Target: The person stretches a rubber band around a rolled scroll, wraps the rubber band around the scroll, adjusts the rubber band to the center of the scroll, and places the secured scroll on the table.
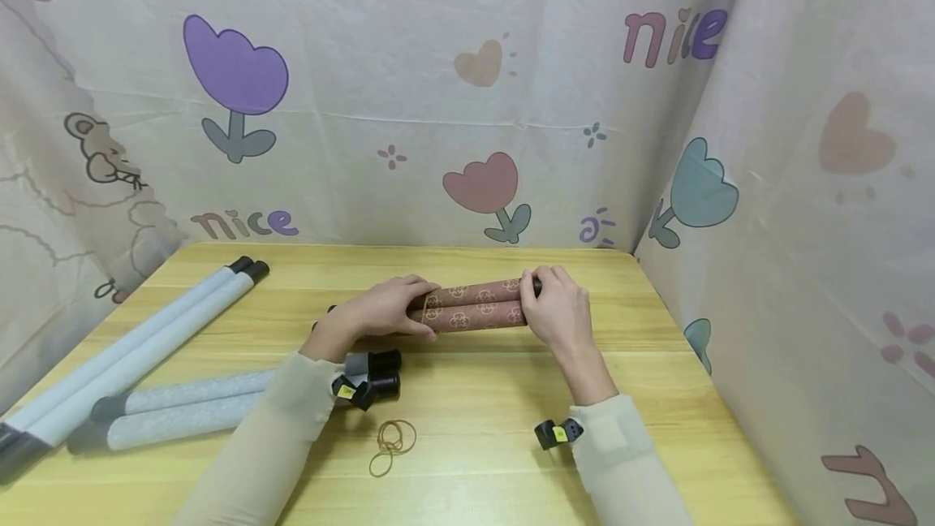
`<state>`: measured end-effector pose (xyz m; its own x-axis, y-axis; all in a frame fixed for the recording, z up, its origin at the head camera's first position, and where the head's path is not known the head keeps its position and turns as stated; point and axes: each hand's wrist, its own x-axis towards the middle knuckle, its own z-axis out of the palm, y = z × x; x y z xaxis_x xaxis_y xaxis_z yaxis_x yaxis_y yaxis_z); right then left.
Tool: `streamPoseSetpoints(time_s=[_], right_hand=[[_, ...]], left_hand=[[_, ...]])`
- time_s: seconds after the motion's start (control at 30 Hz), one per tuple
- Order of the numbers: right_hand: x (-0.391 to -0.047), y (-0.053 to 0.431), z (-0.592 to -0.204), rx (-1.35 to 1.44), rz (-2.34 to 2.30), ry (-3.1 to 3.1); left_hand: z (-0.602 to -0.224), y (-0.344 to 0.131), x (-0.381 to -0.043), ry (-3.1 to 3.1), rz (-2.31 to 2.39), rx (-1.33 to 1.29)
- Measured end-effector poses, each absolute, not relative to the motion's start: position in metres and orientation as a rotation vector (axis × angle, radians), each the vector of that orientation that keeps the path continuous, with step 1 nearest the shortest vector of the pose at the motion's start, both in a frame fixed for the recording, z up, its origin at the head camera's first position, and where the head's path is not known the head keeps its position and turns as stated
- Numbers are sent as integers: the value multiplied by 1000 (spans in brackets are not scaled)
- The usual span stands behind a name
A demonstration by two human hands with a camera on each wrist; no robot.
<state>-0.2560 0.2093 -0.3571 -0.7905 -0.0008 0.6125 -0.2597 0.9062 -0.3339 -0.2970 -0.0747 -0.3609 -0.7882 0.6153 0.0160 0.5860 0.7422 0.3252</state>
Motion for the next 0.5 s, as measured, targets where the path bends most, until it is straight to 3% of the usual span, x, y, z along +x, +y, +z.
streamPoseSetpoints(time_s=[0.5], right_hand=[[-257, 214, -358, 170, 542, -2431]], left_hand=[[-366, -63, -297, 2851, 503, 1059]])
